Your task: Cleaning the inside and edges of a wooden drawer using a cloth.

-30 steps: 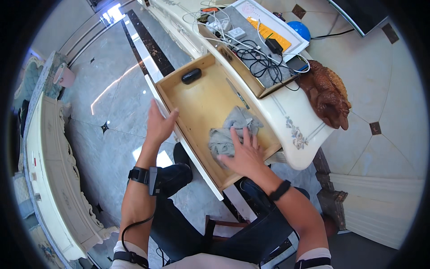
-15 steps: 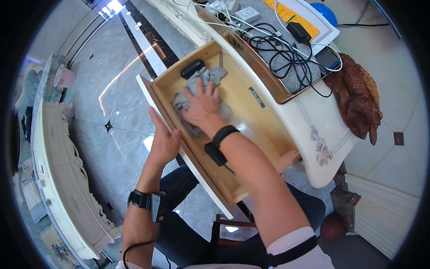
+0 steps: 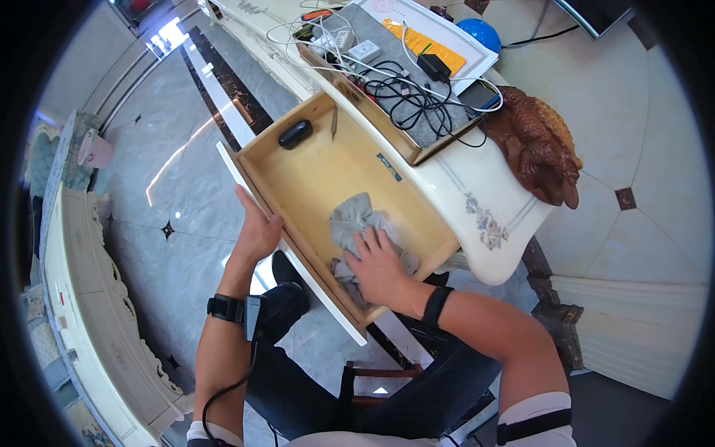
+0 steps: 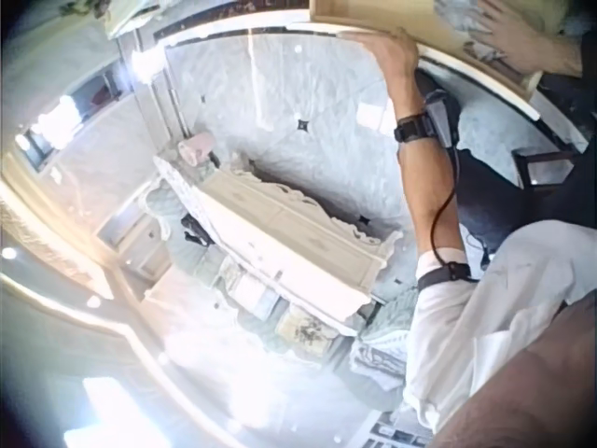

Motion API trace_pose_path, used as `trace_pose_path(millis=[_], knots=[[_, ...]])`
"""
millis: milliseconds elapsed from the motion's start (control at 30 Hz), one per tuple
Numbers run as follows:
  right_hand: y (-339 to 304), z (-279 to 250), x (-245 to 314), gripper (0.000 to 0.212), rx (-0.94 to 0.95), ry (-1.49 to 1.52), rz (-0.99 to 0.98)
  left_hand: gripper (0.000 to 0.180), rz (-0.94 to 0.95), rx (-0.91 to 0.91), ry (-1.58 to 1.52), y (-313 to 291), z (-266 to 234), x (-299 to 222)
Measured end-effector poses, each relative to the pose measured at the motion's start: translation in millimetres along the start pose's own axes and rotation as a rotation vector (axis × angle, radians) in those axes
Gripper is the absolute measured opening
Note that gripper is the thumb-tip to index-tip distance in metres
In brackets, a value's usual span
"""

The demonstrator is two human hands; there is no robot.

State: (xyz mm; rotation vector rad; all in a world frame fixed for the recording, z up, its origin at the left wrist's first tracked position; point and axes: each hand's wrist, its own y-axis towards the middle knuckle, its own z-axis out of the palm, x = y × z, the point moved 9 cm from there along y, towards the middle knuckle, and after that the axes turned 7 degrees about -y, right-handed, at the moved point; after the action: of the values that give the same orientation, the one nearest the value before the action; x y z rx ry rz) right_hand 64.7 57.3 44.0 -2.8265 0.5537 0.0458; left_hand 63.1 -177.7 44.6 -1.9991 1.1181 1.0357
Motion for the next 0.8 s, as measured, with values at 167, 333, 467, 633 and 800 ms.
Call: trace_pose_path(millis=[167,333,467,633,800], knots=[[29,19,-40,0.083,-0.045,-0.002,0.224,0.1,0.031,-0.018,0.01,7,5,-7],[112,0,-74,0.08,-0.185,0.093,0.328,0.103,-0.01,-0.021,0.048,6,10,-8],[150,-15,-39,0.068,-0.324,0.151,0.188,0.104,0.019,-0.018,0.08,5,11,-13],[118,-16,-10,0.044,-0.36,0.291,-0.068,0.104,0.01,-0.006,0.097,2,0,3],[34,-4,3,0.048,-0.141,0.292,-0.374,0.104,-0.008,0.02,0.082,1,-1,5]])
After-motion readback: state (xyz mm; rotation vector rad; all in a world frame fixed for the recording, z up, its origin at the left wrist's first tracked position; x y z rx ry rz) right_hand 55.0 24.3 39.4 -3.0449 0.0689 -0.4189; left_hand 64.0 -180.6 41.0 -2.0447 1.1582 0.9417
